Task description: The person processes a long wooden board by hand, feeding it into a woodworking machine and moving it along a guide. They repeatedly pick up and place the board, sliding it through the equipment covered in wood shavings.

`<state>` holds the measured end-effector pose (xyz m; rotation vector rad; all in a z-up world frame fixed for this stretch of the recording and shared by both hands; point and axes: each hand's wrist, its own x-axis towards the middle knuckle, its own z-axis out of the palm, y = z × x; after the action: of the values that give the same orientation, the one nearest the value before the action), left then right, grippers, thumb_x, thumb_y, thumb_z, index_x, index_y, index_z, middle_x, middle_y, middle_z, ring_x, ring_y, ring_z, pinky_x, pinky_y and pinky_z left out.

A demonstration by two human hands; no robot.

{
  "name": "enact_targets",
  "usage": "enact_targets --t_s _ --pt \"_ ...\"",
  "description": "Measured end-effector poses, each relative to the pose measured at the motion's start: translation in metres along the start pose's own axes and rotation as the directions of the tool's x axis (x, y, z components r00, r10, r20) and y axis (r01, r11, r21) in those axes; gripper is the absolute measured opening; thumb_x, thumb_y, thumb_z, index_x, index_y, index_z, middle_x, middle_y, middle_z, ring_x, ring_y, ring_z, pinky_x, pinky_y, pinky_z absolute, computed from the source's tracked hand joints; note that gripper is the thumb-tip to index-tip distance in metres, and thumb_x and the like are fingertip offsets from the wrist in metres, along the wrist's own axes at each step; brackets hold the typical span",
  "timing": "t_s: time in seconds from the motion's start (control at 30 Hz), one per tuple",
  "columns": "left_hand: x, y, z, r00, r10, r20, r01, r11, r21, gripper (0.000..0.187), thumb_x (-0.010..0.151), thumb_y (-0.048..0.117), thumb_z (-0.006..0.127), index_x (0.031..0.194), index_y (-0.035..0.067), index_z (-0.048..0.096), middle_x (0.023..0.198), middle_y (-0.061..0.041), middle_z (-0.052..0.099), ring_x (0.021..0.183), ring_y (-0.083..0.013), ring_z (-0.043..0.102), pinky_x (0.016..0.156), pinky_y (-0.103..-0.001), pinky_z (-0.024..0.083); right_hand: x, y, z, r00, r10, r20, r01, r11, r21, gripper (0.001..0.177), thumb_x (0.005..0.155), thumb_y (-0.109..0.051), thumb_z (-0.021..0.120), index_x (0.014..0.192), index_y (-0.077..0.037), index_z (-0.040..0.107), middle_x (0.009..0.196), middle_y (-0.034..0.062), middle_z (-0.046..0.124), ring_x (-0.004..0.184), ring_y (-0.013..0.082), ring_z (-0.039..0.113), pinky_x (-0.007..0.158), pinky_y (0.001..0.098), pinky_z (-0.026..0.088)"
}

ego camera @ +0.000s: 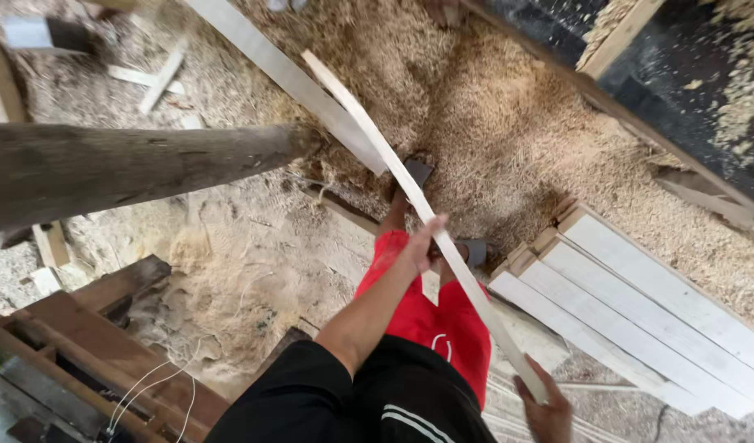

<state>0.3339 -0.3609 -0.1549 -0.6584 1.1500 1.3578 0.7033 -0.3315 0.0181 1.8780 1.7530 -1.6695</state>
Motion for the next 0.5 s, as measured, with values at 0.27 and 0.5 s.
enact_targets --t_s 0.27,0.5 --pt "-0.145 -0.004 0.094 0.858 0.284 0.429 -0.369 0.92 0.13 0.037 0.083 0.003 0.086 0.107 0.002 0.058 0.097 -0.009 0.07 0.091 -0.0219 0.072 0.081 -0.04 0.063 0.047 0.027 -0.046 0.982 0.162 0.099 -0.114 0.922 -0.37 0.076 0.074 -0.029 0.086 0.142 -0.01 0.058 0.131 0.0165 0.067 0.124 0.0263 0.061 0.104 0.0381 0.048" --pt "-0.241 0.004 0.193 0.52 0.571 0.635 -0.853 0.382 0.356 0.092 0.074 0.03 0.099 0.138 -0.002 0.04 0.115 -0.011 0.057 0.11 -0.0245 0.059 0.093 -0.042 0.056 0.038 -0.137 -0.09 0.89 -0.419 0.179 0.454 0.844 -0.284 0.099 0.067 -0.037 0.091 0.15 -0.007 0.046 0.147 0.0211 0.055 0.142 0.0332 0.048 0.117 0.0431 0.038"
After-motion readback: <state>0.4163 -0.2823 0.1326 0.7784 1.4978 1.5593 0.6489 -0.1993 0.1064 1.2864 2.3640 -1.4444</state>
